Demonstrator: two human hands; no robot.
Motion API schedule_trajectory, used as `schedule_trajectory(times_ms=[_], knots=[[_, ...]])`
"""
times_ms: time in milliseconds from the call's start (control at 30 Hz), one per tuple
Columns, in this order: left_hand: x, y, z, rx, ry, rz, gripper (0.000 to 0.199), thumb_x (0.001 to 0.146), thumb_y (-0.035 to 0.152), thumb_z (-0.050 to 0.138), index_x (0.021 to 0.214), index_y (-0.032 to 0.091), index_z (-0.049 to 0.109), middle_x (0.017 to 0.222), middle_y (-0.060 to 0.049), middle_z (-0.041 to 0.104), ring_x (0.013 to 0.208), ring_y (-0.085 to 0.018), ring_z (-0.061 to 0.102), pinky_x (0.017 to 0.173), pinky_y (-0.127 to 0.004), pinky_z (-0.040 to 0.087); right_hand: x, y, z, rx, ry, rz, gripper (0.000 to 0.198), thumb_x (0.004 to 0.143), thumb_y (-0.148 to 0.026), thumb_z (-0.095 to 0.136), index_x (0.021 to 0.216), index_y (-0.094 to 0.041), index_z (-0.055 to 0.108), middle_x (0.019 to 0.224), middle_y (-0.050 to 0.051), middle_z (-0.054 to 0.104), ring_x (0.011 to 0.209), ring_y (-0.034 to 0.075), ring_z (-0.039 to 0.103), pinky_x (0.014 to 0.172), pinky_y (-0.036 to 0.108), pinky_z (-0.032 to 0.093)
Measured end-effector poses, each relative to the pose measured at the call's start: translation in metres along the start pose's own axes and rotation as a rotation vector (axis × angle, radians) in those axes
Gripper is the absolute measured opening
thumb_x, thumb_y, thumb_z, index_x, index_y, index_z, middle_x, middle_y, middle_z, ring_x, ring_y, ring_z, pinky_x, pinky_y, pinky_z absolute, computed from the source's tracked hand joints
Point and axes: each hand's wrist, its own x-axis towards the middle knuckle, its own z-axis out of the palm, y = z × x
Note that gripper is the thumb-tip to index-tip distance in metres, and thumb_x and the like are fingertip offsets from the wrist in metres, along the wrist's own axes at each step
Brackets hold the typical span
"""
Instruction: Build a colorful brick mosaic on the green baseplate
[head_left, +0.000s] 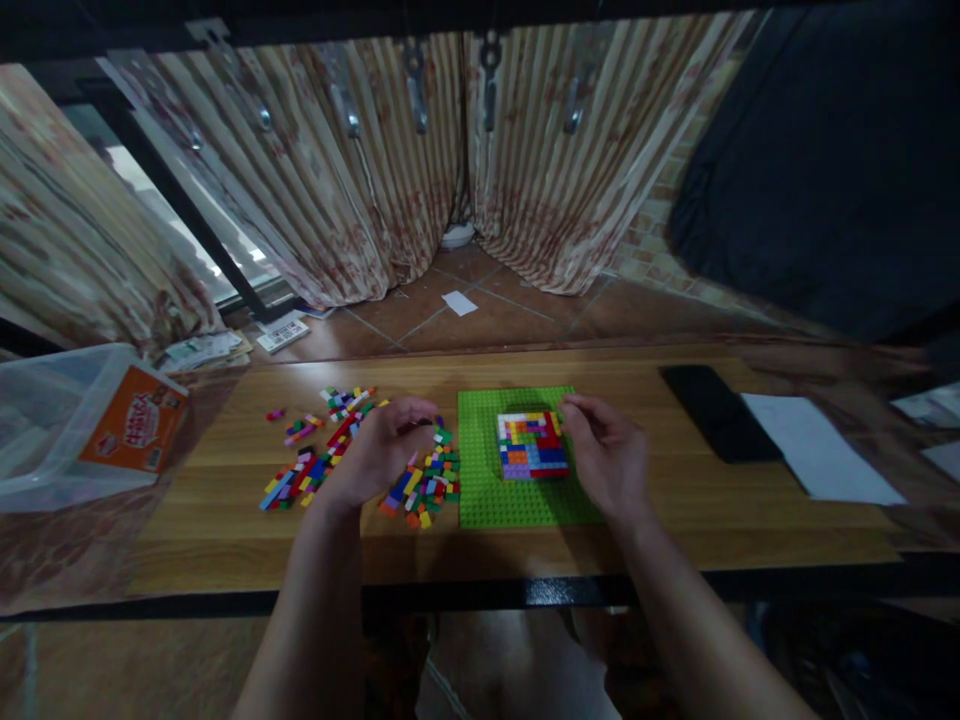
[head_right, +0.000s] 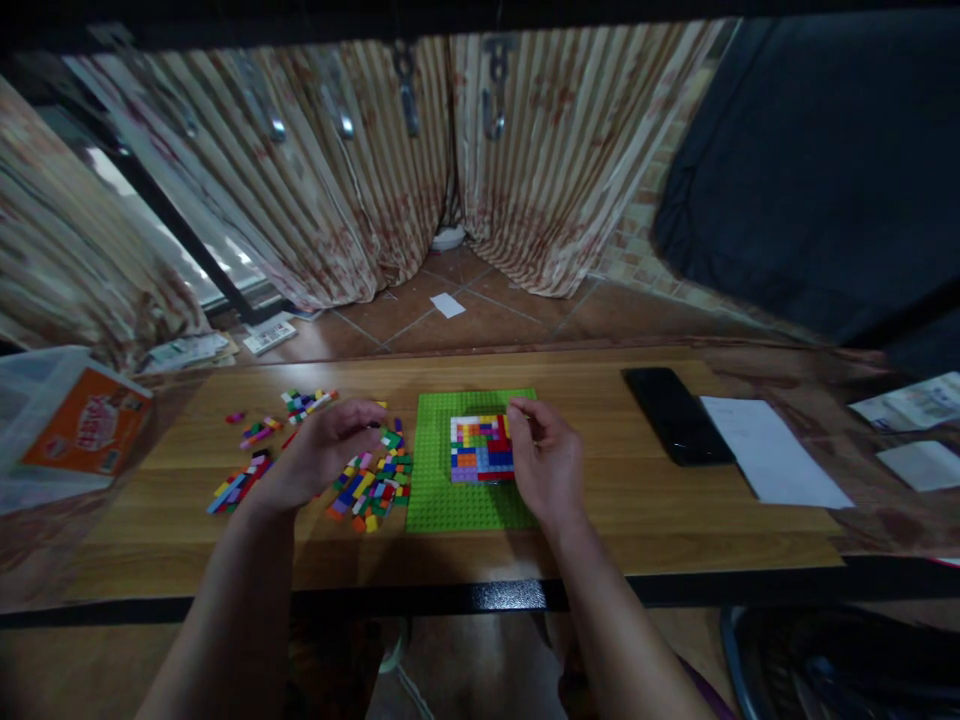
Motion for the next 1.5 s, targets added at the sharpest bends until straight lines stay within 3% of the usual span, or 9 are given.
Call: schedule_trajectory(times_ms=[133,233,333,667,867,1133,1300,1500], knots=[[0.001,0.013,0.024,-0.201,-0.014,-0.024,0.022,0.075,0.022,0.069,0.096,0.015,0.066,0.084,-0.003,0.07,0.074,-0.014,0.063,0.07,-0.027,0.05,-0.011,-0.014,0.007,0.123,-0.124,-0.062,0.022,0.084,-0.039,0.063,0.094,-0.022,0.072,0.088,0.003,0.073,0.076,0.017,0.066,0.072,0.031,0.053],[0.003,0.016,0.04,-0.265,-0.013,-0.032,0.023,0.074,0.02,0.07,0.096,0.016,0.067,0.085,-0.003,0.07,0.077,-0.015,0.063,0.072,-0.027,0.05,-0.019,-0.019,0.01,0.156,-0.298,-0.084,0.021,0.083,-0.035,0.065,0.1,-0.025,0.07,0.096,0.003,0.072,0.083,0.017,0.066,0.077,0.033,0.054],[0.005,0.019,0.052,-0.307,-0.049,0.003,0.022,0.074,0.02,0.071,0.095,0.017,0.067,0.086,-0.002,0.07,0.08,-0.015,0.063,0.076,-0.027,0.05,-0.022,-0.019,0.012,0.171,-0.388,-0.09,0.022,0.082,-0.032,0.066,0.104,-0.026,0.07,0.101,0.003,0.073,0.089,0.019,0.067,0.082,0.036,0.054],[0.002,0.026,0.068,-0.357,-0.12,0.04,0.016,0.078,0.022,0.07,0.093,0.017,0.068,0.085,-0.001,0.068,0.079,-0.013,0.062,0.076,-0.025,0.049,-0.023,-0.02,0.013,0.253,-0.399,-0.045,0.013,0.081,-0.031,0.067,0.092,-0.026,0.072,0.092,0.001,0.073,0.081,0.017,0.066,0.075,0.033,0.054],[0.003,0.024,0.071,-0.361,-0.072,-0.001,0.014,0.075,0.027,0.073,0.084,0.017,0.068,0.074,0.001,0.066,0.069,-0.011,0.059,0.068,-0.024,0.048,-0.023,-0.021,0.014,0.356,-0.397,0.017,0.014,0.079,-0.034,0.07,0.088,-0.024,0.072,0.091,0.002,0.072,0.081,0.017,0.065,0.074,0.032,0.054],[0.002,0.026,0.076,-0.48,-0.059,-0.026,0.025,0.069,0.019,0.077,0.094,0.018,0.071,0.086,-0.001,0.071,0.077,-0.012,0.062,0.076,-0.026,0.05,-0.021,-0.025,0.015,0.455,-0.338,0.134,0.014,0.076,-0.034,0.073,0.085,-0.024,0.072,0.078,0.0,0.071,0.068,0.013,0.064,0.062,0.028,0.056],[0.001,0.025,0.081,-0.516,0.054,-0.02,0.019,0.071,0.023,0.077,0.088,0.018,0.071,0.083,0.0,0.071,0.076,-0.013,0.063,0.075,-0.027,0.051,-0.022,-0.026,0.016,0.574,-0.389,0.252,0.017,0.072,-0.034,0.077,0.083,-0.023,0.069,0.074,-0.002,0.07,0.062,0.012,0.065,0.059,0.028,0.058],[0.001,0.026,0.084,-0.482,0.039,0.019,0.014,0.076,0.028,0.073,0.085,0.017,0.069,0.081,0.0,0.069,0.075,-0.013,0.061,0.073,-0.025,0.049,-0.022,-0.026,0.016,0.5,-0.42,0.177,0.019,0.07,-0.037,0.079,0.073,-0.022,0.067,0.066,-0.003,0.065,0.057,0.011,0.06,0.056,0.026,0.055]])
